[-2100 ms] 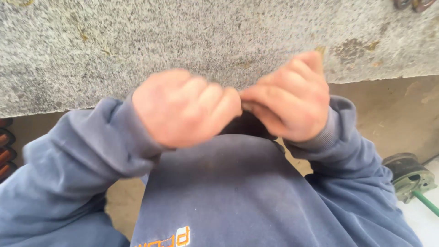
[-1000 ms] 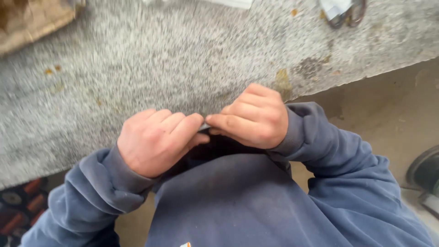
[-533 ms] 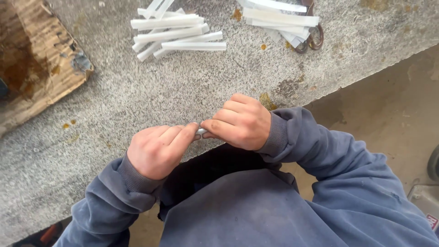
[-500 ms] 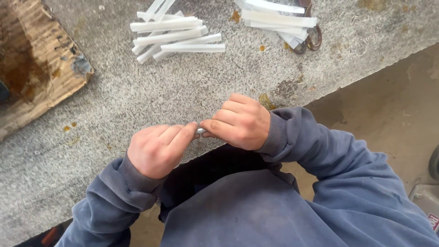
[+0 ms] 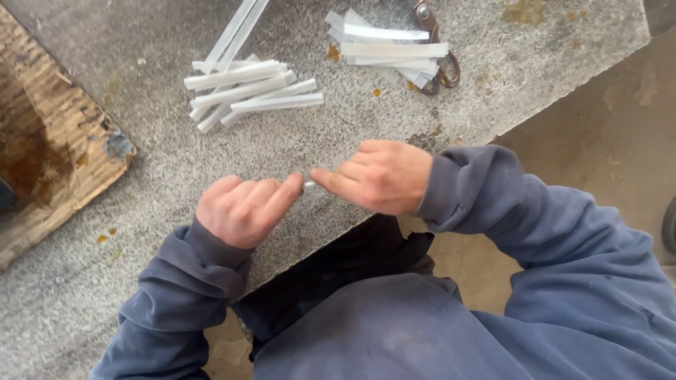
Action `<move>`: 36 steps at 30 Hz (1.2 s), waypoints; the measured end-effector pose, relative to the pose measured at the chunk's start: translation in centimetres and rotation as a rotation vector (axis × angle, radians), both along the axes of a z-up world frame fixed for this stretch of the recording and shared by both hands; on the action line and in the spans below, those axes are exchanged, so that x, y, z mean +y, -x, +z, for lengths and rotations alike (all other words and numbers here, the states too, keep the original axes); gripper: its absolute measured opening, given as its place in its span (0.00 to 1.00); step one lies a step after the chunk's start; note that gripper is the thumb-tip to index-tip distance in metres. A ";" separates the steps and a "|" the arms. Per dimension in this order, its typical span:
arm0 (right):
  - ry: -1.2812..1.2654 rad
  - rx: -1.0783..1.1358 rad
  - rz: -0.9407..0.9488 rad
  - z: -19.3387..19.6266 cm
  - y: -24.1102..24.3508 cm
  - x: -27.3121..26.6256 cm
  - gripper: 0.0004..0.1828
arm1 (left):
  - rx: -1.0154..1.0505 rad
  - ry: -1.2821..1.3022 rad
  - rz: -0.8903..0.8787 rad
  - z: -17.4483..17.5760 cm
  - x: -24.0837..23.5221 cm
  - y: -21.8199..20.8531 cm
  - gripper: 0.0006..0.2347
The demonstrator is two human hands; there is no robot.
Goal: Rolling small white insulation strips by hand on a workshop bench, likely for electric motor stator assembly.
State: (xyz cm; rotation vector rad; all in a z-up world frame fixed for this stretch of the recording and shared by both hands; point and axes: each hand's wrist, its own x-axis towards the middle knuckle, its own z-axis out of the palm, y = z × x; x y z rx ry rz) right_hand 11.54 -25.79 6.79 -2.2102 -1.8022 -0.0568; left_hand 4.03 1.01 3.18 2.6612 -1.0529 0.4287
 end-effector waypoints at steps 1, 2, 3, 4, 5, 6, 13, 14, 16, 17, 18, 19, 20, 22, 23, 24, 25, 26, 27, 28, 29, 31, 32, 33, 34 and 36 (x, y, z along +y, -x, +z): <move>-0.001 -0.006 -0.004 0.0 -1.0 -0.8 0.21 | -0.006 -0.001 -0.004 -0.5 0.6 -0.6 0.11; 0.054 -0.018 -0.044 0.1 -1.9 -1.5 0.22 | -0.043 -0.010 0.033 -0.9 1.2 -1.2 0.09; 0.108 -0.028 -0.085 0.1 -2.7 -2.3 0.24 | -0.076 -0.020 0.069 -1.4 1.9 -1.7 0.07; 0.106 -0.031 -0.089 -0.1 -3.8 -3.8 0.24 | -0.080 -0.021 0.065 -1.7 2.3 -2.5 0.07; 0.100 -0.125 -0.230 -0.3 -5.2 -5.1 0.22 | -0.100 0.030 0.149 -2.0 2.9 -3.0 0.08; 0.091 -0.219 -0.372 -0.5 -6.4 -6.3 0.20 | -0.122 0.082 0.232 -2.3 3.5 -3.5 0.08; -0.092 -0.276 -0.494 -2.2 -10.3 -5.6 0.14 | -0.404 0.138 0.349 1.0 1.7 -5.2 0.19; -0.078 -0.238 -0.519 -3.0 -10.6 -5.7 0.13 | -0.324 0.238 0.327 0.3 2.0 -4.7 0.19; -0.069 -0.195 -0.524 -4.4 -11.2 -5.5 0.12 | -0.244 0.331 0.322 -0.6 2.9 -3.5 0.19; -0.081 -0.174 -0.538 -4.9 -11.3 -5.5 0.09 | -0.146 0.406 0.311 -0.8 3.2 -2.9 0.17; -0.093 -0.152 -0.552 -5.3 -11.5 -5.5 0.06 | -0.049 0.481 0.300 -1.1 3.5 -2.3 0.17; -0.093 -0.154 -0.543 -4.9 -11.3 -5.3 0.06 | -0.053 0.482 0.308 -1.2 3.5 -2.0 0.17; -0.125 -0.160 -0.553 -4.5 -11.2 -5.1 0.05 | -0.010 0.523 0.320 -1.4 3.5 -1.8 0.16; -0.155 -0.164 -0.542 -3.6 -10.5 -4.0 0.04 | 0.028 0.568 0.350 -1.6 3.6 -1.3 0.16; -0.191 -0.135 -0.513 -3.0 -10.1 -3.2 0.03 | 0.076 0.628 0.339 -1.6 3.6 -1.1 0.17; -0.226 -0.104 -0.484 -2.6 -9.8 -2.3 0.03 | 0.124 0.689 0.327 -1.8 3.6 -0.9 0.17; -0.218 -0.096 -0.460 -2.0 -8.7 -0.6 0.03 | 0.123 0.697 0.353 -1.7 3.5 -0.7 0.17; -0.207 0.036 -0.364 -1.5 -7.6 1.1 0.04 | 0.225 0.819 0.348 -1.6 3.3 -0.6 0.20; -0.193 0.177 -0.263 -1.1 -6.4 2.9 0.06 | 0.329 0.942 0.349 -1.6 3.3 -0.2 0.22; -0.182 0.193 -0.235 -0.6 -5.5 4.8 0.06 | 0.329 0.952 0.383 -1.6 3.1 0.1 0.22; -0.197 0.208 -0.159 0.0 -4.6 6.8 0.08 | 0.434 1.016 0.356 -1.6 3.0 0.2 0.24; -0.211 0.238 -0.064 0.2 -3.7 9.5 0.10 | 0.536 1.086 0.352 -1.9 3.1 0.6 0.26; -0.221 0.254 -0.067 -0.1 -3.7 10.3 0.13 | 0.509 1.130 0.331 -2.3 3.2 0.8 0.21; -0.230 0.265 -0.079 -0.3 -3.8 10.9 0.17 | 0.483 1.173 0.298 -2.7 3.3 0.6 0.17; -0.228 0.274 -0.068 -1.0 -3.8 11.1 0.17 | 0.483 1.175 0.313 -2.9 3.6 0.7 0.17; -0.345 0.221 -0.095 -2.6 -3.9 11.2 0.14 | 0.469 1.302 0.342 -3.5 3.8 0.7 0.09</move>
